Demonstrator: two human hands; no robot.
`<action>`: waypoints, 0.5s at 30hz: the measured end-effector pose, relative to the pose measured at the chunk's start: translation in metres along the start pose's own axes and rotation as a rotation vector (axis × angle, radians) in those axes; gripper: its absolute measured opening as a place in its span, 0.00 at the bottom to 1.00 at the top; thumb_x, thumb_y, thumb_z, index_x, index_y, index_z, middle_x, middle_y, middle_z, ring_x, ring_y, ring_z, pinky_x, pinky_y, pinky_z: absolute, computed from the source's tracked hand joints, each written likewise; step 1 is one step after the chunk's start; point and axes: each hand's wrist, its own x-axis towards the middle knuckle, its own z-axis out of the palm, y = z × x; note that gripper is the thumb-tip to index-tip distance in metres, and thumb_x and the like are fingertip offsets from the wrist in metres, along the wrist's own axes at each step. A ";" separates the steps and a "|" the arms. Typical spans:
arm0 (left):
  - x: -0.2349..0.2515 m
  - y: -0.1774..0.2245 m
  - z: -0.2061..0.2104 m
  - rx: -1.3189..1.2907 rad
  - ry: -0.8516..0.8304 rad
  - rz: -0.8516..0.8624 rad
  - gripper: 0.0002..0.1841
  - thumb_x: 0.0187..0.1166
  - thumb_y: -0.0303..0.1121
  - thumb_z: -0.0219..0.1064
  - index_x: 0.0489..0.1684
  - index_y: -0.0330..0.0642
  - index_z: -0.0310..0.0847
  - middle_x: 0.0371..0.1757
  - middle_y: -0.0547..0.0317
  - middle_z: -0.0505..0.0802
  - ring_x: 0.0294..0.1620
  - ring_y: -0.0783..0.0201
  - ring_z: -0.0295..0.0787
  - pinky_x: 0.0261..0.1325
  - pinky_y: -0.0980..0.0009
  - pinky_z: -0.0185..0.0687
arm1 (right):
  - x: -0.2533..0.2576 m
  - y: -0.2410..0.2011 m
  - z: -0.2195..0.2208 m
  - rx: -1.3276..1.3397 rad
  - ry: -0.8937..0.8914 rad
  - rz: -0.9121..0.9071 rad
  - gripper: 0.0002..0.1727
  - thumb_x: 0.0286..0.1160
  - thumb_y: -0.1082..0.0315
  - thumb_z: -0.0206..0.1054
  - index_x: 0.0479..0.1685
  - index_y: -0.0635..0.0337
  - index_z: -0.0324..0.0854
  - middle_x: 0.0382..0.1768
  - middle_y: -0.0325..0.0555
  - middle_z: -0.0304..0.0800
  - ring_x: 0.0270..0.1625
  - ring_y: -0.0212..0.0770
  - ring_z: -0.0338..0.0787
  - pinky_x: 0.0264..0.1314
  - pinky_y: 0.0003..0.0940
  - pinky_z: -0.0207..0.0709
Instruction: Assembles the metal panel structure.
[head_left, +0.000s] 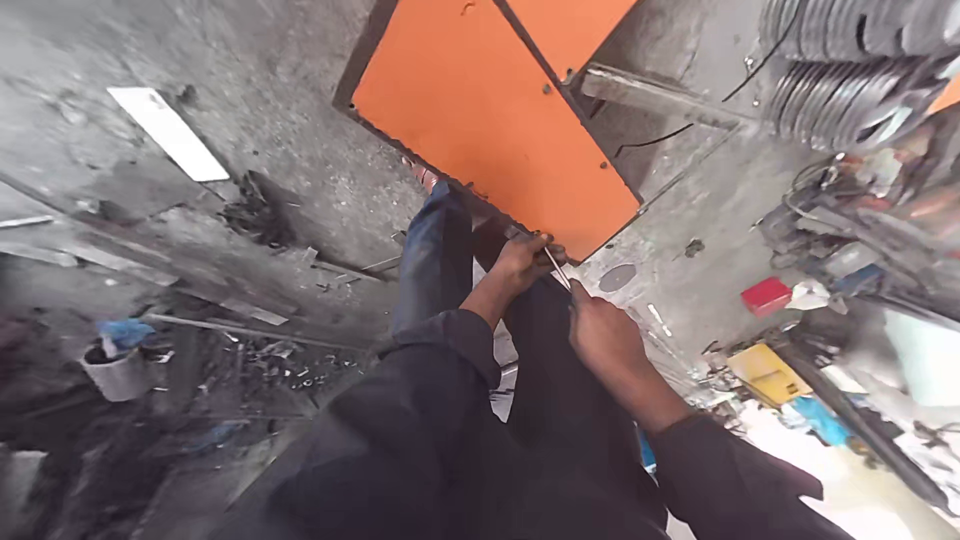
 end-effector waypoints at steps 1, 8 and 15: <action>0.000 0.000 0.002 0.002 0.021 0.006 0.16 0.91 0.38 0.56 0.67 0.39 0.71 0.44 0.49 0.93 0.40 0.58 0.94 0.51 0.60 0.92 | 0.001 0.003 0.003 0.007 0.009 -0.004 0.30 0.90 0.58 0.48 0.92 0.40 0.60 0.54 0.56 0.93 0.54 0.59 0.94 0.50 0.58 0.86; 0.008 0.014 0.032 0.210 0.431 0.068 0.12 0.88 0.33 0.62 0.52 0.29 0.77 0.33 0.47 0.93 0.29 0.58 0.94 0.38 0.63 0.94 | 0.015 0.022 0.058 1.424 -0.114 -0.149 0.28 0.89 0.60 0.60 0.86 0.59 0.69 0.42 0.46 0.89 0.26 0.35 0.82 0.27 0.30 0.78; 0.012 -0.011 0.031 0.066 0.391 0.144 0.17 0.94 0.43 0.50 0.44 0.39 0.78 0.27 0.57 0.87 0.26 0.63 0.87 0.39 0.65 0.89 | -0.001 0.020 0.061 0.658 0.080 -0.199 0.30 0.89 0.66 0.50 0.92 0.50 0.63 0.66 0.56 0.86 0.57 0.50 0.93 0.57 0.45 0.87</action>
